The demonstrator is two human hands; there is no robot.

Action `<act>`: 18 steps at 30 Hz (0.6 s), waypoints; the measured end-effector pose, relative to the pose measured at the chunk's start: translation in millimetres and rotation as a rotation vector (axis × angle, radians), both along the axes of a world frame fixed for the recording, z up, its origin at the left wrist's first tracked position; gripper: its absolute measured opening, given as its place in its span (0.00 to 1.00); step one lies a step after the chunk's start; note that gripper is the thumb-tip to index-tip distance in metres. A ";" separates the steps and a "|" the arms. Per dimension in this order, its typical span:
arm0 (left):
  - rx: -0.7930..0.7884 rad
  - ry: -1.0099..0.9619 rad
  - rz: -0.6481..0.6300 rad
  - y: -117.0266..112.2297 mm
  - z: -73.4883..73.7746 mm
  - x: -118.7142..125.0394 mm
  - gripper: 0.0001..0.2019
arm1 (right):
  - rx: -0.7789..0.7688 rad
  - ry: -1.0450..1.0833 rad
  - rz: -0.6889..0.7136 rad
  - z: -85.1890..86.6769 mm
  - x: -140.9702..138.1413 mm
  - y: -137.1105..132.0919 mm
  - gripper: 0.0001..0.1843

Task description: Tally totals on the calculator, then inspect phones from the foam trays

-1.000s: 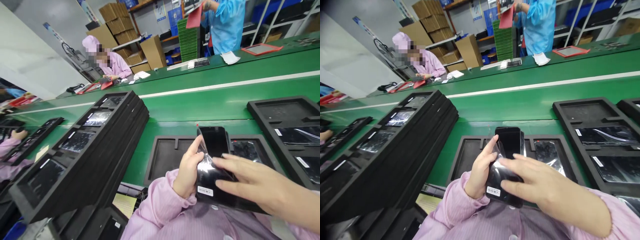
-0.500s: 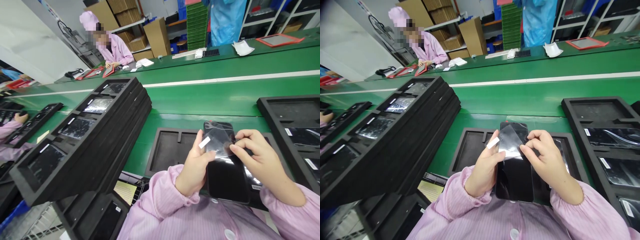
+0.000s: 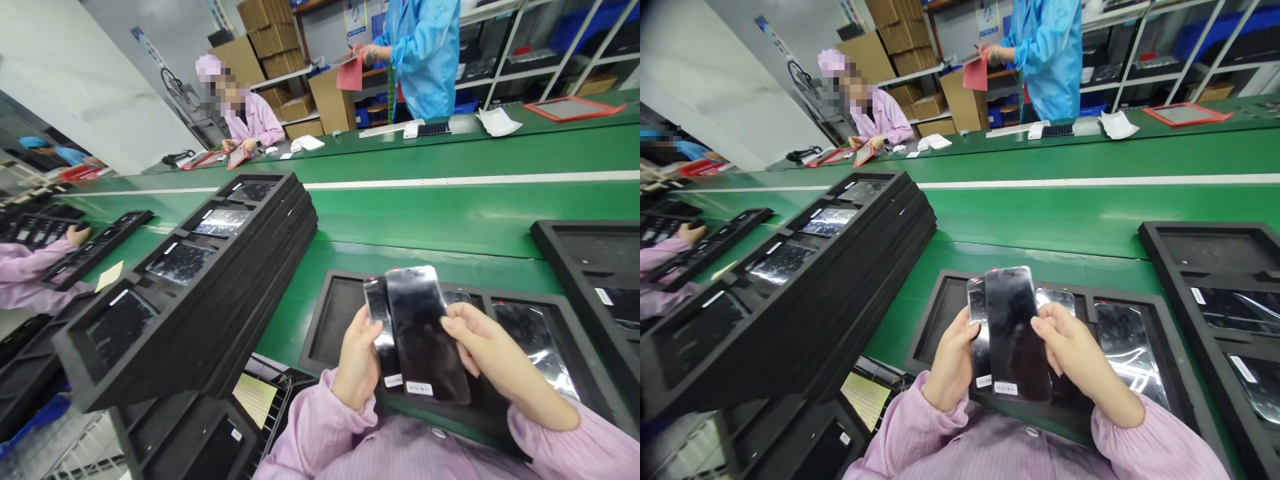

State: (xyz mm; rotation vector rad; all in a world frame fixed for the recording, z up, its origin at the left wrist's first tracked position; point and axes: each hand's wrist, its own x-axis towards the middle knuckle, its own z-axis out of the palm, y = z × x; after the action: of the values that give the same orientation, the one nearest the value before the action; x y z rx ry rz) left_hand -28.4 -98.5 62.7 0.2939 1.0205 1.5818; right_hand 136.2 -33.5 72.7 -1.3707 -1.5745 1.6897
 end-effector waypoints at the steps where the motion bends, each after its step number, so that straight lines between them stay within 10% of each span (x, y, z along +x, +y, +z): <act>1: -0.039 0.014 0.059 -3.5 -4.0 -8.4 0.16 | 0.001 0.013 -0.044 -0.2 -0.4 2.9 0.24; 8: -0.177 0.121 0.362 -28.8 -6.5 -57.5 0.23 | 0.062 -0.175 0.011 -22.5 -27.3 10.5 0.19; 13: -0.089 0.139 0.155 -30.0 7.1 -45.2 0.27 | 0.197 -0.287 0.083 -36.7 -41.2 2.7 0.13; 18: 0.040 0.072 -0.214 -23.1 16.5 -18.3 0.32 | 0.366 -0.186 -0.018 -3.8 -19.4 19.1 0.17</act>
State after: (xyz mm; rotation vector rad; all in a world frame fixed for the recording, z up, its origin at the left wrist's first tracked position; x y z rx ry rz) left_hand -46.7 -121.5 79.2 0.4753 0.9792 1.4070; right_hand 116.8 -14.4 68.9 -1.3707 -1.8564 1.2121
